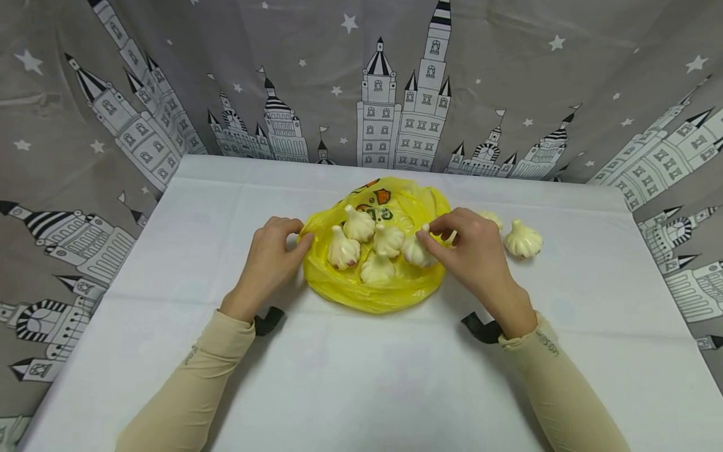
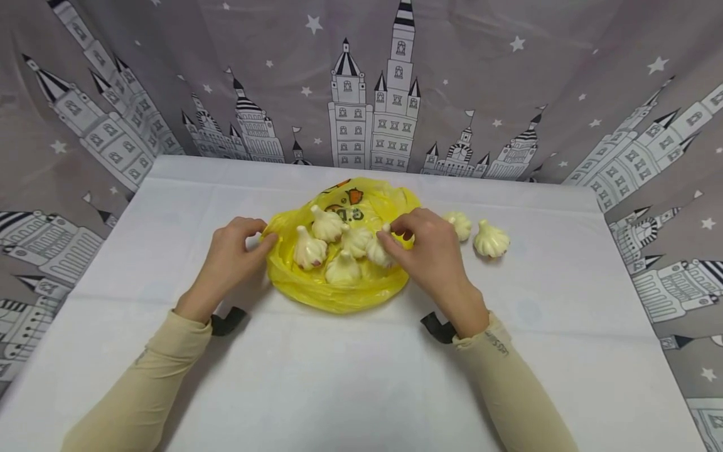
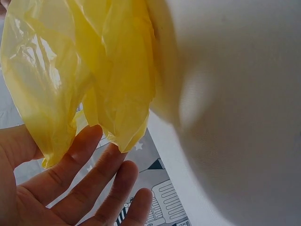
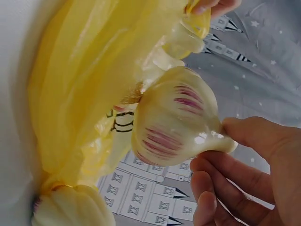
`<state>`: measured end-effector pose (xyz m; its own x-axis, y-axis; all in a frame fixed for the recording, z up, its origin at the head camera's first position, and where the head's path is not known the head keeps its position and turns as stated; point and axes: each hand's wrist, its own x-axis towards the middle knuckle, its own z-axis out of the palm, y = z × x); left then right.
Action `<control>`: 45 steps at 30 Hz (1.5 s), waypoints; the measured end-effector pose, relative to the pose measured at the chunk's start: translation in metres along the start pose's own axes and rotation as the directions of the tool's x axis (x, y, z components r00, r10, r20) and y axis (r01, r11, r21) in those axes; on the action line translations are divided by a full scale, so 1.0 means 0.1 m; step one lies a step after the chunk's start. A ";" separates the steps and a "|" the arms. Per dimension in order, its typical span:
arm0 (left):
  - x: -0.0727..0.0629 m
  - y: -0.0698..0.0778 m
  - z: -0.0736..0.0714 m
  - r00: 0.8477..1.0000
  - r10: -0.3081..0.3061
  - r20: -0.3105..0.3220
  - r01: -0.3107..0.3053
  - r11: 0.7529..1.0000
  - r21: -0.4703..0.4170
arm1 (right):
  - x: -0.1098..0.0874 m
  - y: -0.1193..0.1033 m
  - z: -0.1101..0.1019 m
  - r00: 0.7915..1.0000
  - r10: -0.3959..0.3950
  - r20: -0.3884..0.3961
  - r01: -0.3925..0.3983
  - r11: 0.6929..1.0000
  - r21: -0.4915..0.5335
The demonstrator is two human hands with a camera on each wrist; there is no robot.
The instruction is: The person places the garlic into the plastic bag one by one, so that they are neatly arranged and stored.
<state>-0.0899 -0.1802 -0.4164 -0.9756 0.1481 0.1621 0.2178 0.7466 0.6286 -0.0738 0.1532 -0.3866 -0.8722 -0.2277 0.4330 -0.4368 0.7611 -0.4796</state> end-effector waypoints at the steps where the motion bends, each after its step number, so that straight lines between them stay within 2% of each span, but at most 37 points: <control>1: 0.00 0.00 0.00 1.000 -0.001 0.000 0.001 1.000 0.000 | 0.00 0.00 0.01 1.000 -0.001 0.015 0.001 1.000 -0.003; 11: 0.00 0.01 0.00 1.000 -0.005 0.005 0.005 1.000 0.008 | -0.02 0.06 0.13 0.987 -0.061 0.150 0.062 0.998 -0.002; 19: 0.00 0.01 0.01 1.000 -0.005 0.002 0.005 1.000 0.008 | -0.04 0.09 0.19 0.971 -0.047 0.235 0.052 0.999 -0.014; 33: 0.00 0.00 0.00 1.000 0.018 -0.012 -0.018 1.000 0.013 | -0.04 0.11 0.21 0.974 -0.060 0.219 0.061 0.998 -0.001; 39: 0.00 0.00 0.00 0.999 0.030 -0.018 -0.030 0.999 0.013 | -0.03 0.11 0.17 0.973 -0.009 0.229 0.015 1.000 -0.021; 45: 0.00 0.00 0.00 1.000 0.026 -0.014 -0.025 1.000 0.015 | -0.01 0.11 0.11 0.981 0.011 0.192 -0.005 0.999 -0.031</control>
<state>-0.0903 -0.1803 -0.4161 -0.9692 0.1579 0.1891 0.2421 0.7521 0.6130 -0.0800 0.1546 -0.4011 -0.9031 -0.3315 0.2731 -0.4250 0.7809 -0.4578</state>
